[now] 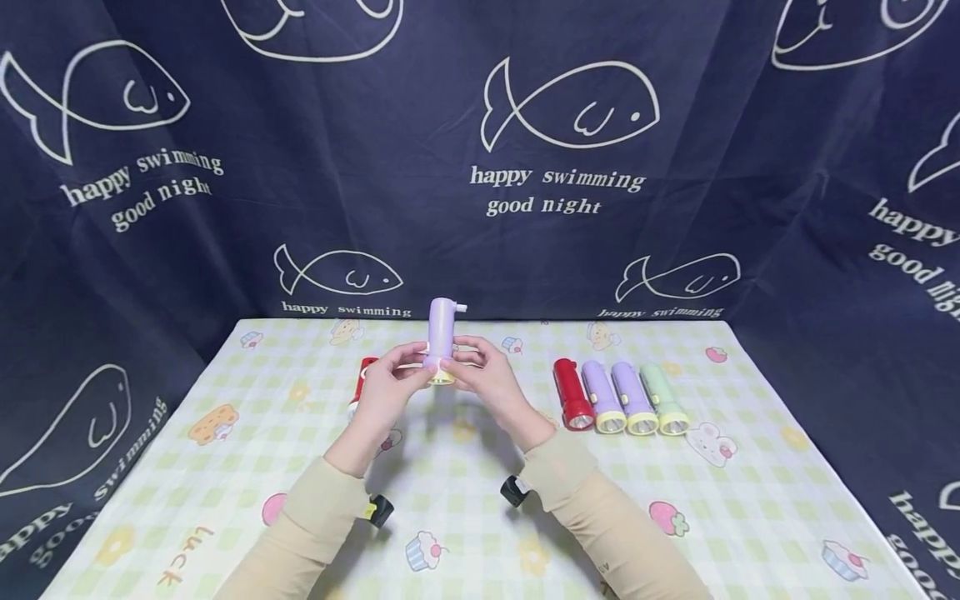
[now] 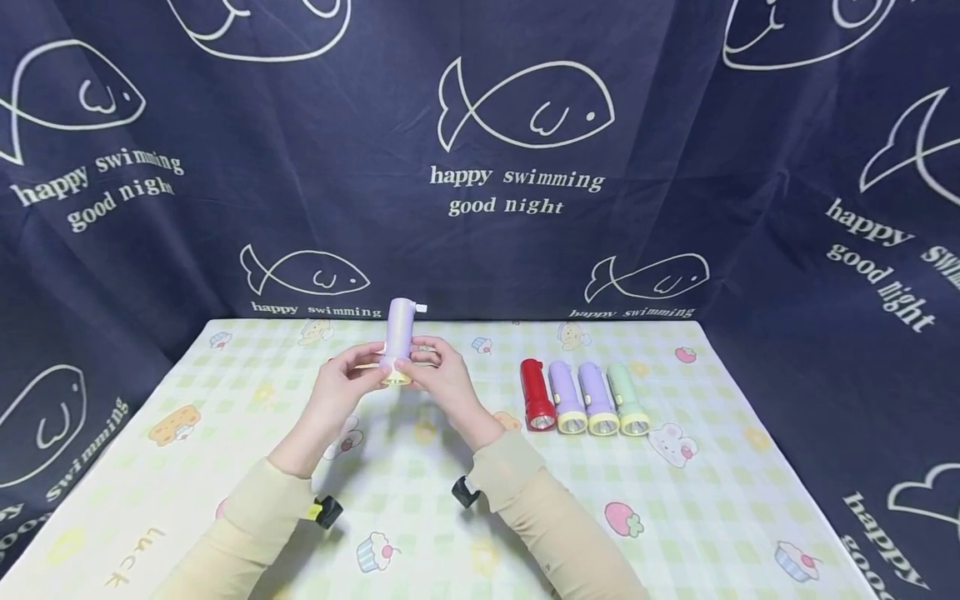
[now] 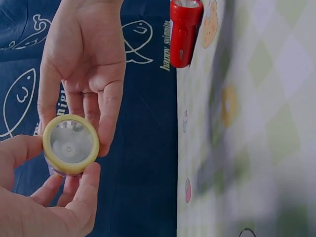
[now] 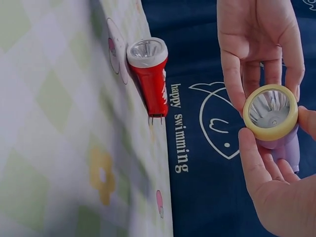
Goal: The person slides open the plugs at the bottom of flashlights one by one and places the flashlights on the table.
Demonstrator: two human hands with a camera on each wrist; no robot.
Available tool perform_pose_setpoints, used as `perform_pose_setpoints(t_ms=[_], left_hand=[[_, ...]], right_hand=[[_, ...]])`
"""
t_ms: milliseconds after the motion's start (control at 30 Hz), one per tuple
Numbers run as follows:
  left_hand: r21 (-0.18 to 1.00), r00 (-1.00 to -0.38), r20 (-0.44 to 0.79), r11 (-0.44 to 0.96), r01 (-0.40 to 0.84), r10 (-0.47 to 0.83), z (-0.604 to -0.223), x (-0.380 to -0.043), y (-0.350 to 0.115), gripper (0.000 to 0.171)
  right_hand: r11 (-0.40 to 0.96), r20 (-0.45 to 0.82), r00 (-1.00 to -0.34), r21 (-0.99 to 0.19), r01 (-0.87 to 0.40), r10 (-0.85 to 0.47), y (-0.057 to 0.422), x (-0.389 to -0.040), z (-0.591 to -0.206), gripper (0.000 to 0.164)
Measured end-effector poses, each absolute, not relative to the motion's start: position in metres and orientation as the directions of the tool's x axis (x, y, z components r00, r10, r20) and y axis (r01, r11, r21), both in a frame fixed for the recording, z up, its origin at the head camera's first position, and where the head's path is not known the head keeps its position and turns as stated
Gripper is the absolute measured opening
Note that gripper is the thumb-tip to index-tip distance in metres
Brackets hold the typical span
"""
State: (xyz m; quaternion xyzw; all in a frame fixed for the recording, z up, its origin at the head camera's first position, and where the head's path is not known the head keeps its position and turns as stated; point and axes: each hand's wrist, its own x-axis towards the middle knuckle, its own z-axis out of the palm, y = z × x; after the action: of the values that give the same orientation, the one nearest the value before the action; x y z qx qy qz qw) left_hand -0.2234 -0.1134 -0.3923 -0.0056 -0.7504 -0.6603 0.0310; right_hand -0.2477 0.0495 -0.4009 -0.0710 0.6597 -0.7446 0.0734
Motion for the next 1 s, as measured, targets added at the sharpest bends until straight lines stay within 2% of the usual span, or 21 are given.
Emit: perform_pose_setpoints(t_ms=[233, 667, 1000], left_hand=[[0.982, -0.999, 0.014, 0.191, 0.004, -0.05, -0.398, -0.225, -0.121, 0.042], [0.9, -0.998, 0.032, 0.436, 0.009, -0.045, -0.406, -0.227, -0.133, 0.04], [0.841, -0.998, -0.042, 0.538, -0.055, -0.038, -0.418, -0.229, -0.138, 0.044]], right_hand=[[-0.046, 0.015, -0.98, -0.999, -0.006, -0.199, 0.042, -0.25, -0.411, 0.047], [-0.02, -0.026, -0.978, -0.999, 0.031, -0.209, 0.028, -0.256, -0.43, 0.046], [0.061, -0.099, -0.972, -0.994, 0.088, -0.215, 0.021, -0.256, -0.441, 0.044]])
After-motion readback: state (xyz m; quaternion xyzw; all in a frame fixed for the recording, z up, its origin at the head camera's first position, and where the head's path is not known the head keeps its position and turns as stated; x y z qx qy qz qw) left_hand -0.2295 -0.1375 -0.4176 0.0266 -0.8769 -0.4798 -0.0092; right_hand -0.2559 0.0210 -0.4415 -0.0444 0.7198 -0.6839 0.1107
